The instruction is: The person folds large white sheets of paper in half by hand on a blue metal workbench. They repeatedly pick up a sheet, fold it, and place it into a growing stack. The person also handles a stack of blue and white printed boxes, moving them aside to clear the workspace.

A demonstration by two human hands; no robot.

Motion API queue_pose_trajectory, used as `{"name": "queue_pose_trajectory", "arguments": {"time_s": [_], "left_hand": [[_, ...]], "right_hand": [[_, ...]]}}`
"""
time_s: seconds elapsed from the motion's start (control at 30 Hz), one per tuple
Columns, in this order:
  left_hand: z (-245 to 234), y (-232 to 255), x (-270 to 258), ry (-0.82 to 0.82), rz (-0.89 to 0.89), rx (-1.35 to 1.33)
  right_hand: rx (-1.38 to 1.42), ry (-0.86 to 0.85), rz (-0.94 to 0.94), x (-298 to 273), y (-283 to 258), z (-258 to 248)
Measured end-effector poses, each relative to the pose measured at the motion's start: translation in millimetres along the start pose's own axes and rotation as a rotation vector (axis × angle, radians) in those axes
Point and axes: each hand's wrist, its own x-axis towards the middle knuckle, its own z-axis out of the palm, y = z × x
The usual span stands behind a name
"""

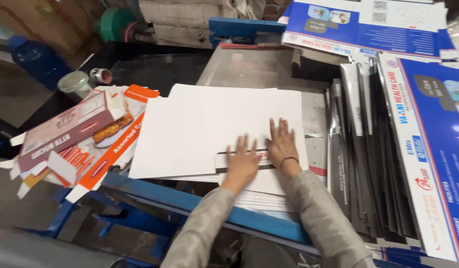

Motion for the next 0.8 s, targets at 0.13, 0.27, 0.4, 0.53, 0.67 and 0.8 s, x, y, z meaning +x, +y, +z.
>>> {"name": "queue_pose_trajectory", "arguments": {"time_s": [0.13,0.27,0.4,0.53,0.67,0.8], "left_hand": [[9,48,45,0.061,-0.031,-0.025],[6,29,56,0.120,-0.090,-0.001],[-9,-42,41,0.163,-0.211,0.095],[-20,-95,-4,0.184,-0.309,0.190],[-20,-100,-16,0.269,-0.312,0.160],[-38,-77,-29,0.242,-0.126,0.192]], "right_hand": [[0.195,0.084,0.039,6,21,11],[0.172,0.051,0.003,0,18,2],[0.222,0.045,-0.102,-3,15,-19],[0.306,-0.201,-0.046,-26,0,-52],[0.164,-0.275,-0.312,-71,-6,-76],[0.006,-0.009,-0.569,-107,-1,-71]]}}
